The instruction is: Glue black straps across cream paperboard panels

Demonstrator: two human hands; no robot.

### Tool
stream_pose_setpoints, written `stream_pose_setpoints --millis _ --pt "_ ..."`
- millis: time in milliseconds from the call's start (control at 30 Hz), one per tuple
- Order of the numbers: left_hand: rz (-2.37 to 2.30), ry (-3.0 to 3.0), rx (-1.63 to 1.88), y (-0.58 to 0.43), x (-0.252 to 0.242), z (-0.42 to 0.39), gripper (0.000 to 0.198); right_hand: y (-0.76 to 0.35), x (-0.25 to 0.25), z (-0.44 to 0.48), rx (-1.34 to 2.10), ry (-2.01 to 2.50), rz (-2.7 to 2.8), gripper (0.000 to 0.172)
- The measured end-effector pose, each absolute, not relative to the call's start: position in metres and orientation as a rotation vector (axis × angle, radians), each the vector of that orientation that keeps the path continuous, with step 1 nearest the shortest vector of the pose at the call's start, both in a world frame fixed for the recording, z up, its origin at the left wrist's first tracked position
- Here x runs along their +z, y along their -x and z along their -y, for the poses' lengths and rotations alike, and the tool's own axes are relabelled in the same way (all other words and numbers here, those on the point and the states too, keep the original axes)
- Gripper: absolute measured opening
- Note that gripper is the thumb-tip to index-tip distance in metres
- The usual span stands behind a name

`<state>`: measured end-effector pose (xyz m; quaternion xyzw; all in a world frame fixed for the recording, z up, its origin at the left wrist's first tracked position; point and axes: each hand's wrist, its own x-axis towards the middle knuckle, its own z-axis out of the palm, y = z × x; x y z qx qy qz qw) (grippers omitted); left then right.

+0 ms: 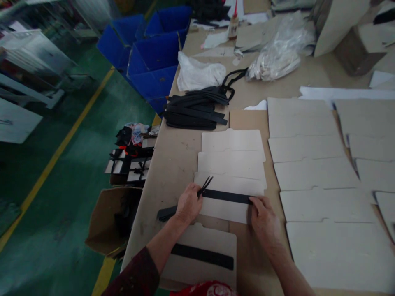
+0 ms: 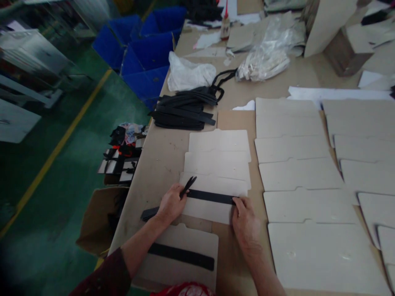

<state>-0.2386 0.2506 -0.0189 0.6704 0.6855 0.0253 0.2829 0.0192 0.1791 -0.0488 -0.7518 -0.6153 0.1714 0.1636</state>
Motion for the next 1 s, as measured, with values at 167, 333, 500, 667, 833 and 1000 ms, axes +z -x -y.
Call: stream_pose_setpoints --millis 167,333,500,667,833,1000 --pt "-1.878 -1.773 0.083 0.240 -0.027 -0.250 0.013 -0.021 -0.055 -0.165 0.403 2.097 2.064 0.045" --pt "-1.918 -1.734 0.061 0.236 -0.033 -0.253 0.016 -0.020 -0.055 -0.162 0.353 2.061 2.180 0.049" --pt "-1.998 -1.708 0.069 0.237 -0.020 -0.253 0.030 -0.030 -0.056 -0.160 0.392 1.988 2.032 0.043" --pt "-2.107 -1.625 0.099 0.245 -0.005 -0.246 0.036 -0.037 -0.061 -0.155 0.351 2.122 1.644 0.050" --pt "-2.157 -1.409 0.131 0.248 -0.010 -0.252 0.035 -0.029 -0.057 -0.167 0.631 2.255 1.372 0.052" --pt "-2.023 -1.165 0.225 0.256 0.002 -0.256 0.023 -0.041 -0.036 -0.179 1.070 2.180 1.024 0.045"
